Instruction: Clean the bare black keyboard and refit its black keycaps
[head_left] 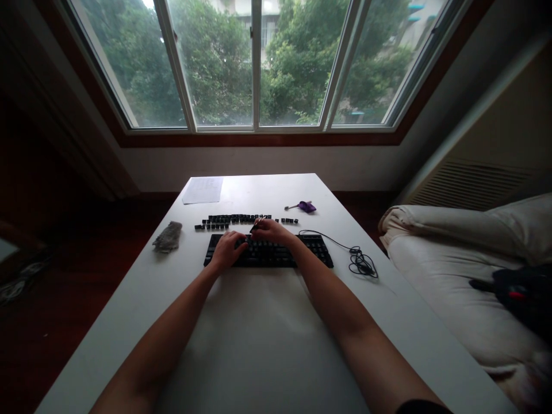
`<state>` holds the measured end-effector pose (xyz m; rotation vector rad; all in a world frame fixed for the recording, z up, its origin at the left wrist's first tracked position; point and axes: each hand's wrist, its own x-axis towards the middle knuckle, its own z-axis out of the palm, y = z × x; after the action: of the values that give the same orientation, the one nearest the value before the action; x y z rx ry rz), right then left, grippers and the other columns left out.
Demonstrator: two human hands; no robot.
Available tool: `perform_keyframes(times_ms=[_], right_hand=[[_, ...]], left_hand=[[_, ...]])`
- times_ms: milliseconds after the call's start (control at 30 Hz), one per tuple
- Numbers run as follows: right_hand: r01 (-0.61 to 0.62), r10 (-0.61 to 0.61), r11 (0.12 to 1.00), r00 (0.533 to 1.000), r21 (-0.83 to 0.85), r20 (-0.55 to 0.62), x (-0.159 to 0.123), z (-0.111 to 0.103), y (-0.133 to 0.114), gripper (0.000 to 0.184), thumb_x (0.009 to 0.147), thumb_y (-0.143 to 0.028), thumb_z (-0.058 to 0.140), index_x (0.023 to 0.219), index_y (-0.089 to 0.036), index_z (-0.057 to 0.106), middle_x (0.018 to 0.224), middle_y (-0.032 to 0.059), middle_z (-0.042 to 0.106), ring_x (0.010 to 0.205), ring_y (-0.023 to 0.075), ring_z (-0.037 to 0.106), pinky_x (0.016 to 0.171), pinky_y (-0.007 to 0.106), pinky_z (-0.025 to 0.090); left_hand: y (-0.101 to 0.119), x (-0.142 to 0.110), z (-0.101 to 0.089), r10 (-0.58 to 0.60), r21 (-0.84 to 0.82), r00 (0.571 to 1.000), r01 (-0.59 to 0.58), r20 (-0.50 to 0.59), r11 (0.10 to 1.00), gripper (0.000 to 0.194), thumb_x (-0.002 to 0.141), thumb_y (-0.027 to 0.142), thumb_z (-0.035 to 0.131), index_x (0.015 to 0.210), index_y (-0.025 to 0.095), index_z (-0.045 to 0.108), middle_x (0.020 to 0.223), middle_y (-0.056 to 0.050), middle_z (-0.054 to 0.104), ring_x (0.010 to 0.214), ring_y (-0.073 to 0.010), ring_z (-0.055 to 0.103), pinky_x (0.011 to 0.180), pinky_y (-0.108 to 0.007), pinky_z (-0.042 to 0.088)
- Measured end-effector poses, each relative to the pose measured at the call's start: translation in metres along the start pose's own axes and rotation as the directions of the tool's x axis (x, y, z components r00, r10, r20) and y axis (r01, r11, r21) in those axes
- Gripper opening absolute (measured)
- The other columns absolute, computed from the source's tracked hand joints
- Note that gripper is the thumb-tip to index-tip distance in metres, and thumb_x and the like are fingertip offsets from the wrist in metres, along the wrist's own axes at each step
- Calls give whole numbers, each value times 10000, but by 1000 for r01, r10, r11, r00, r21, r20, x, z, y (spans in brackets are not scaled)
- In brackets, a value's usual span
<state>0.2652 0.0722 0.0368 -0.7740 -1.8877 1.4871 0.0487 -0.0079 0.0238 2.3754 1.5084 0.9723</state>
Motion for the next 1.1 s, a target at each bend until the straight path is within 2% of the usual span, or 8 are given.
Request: perform_keyframes(times_ms=[167,333,433,567,700,833,1033,1100], right_hand=[[4,-6,1000,996,-18,-87,5,8,4,262,803,-382,682,916,-185,550,777,28,717,709,163,696,650,263,552],[-30,26,999,991,-26,-130,7,16,-2,259,811,-394,675,913,-191,552,770,30,717,665,161,691,611,264,556],[-46,43,999,985,-11,-170,8,21,0,244,817,-382,666,916,-197,541,761,22,715,659,164,692,614,270,561],[-77,69,997,970,-27,-232,12,26,5,220,816,-346,660,921,-206,527,733,9,709,653,171,695,606,269,563],[-94,93,996,971,4,-219,15,27,10,191,819,-341,643,881,-207,522,726,11,709,634,171,692,593,278,570],[-100,90,995,958,-22,-272,14,27,14,186,809,-330,645,884,-204,529,702,7,702,603,164,680,580,278,568],[-126,156,985,947,121,-282,10,25,23,189,805,-289,640,898,-200,502,672,8,694,588,169,681,564,270,563],[-121,169,976,944,179,-282,10,25,25,198,811,-283,632,916,-200,487,663,8,693,579,172,681,554,269,558]], left_hand=[[-2,2,3,-79,-147,997,77,-5,986,197,868,339,611,1019,221,659,985,-51,678,943,-215,612,848,-353,481],[-1,2,5,-172,-344,984,175,39,923,258,877,370,587,1068,208,645,938,-41,702,829,-183,644,777,-318,510],[3,2,5,-191,-377,981,189,32,907,276,877,355,580,1103,208,635,945,-41,708,823,-184,649,778,-324,516],[9,-1,3,-191,-288,981,175,-28,941,296,892,331,559,1165,233,616,967,-37,709,815,-183,646,791,-331,509],[13,-2,2,-154,-147,984,140,-91,979,265,910,321,541,1150,244,622,937,-34,698,818,-187,641,794,-331,494],[10,0,-3,-111,-70,986,102,-128,992,242,910,298,537,1122,243,639,1047,-50,671,888,-191,629,833,-335,487],[-15,16,-10,-129,103,975,149,-181,983,229,901,308,539,1055,246,696,1071,-71,648,1031,-248,561,924,-390,449],[-27,25,-11,-150,172,978,175,-149,969,226,886,310,553,1034,243,710,1045,-80,648,1012,-258,546,924,-404,436]])
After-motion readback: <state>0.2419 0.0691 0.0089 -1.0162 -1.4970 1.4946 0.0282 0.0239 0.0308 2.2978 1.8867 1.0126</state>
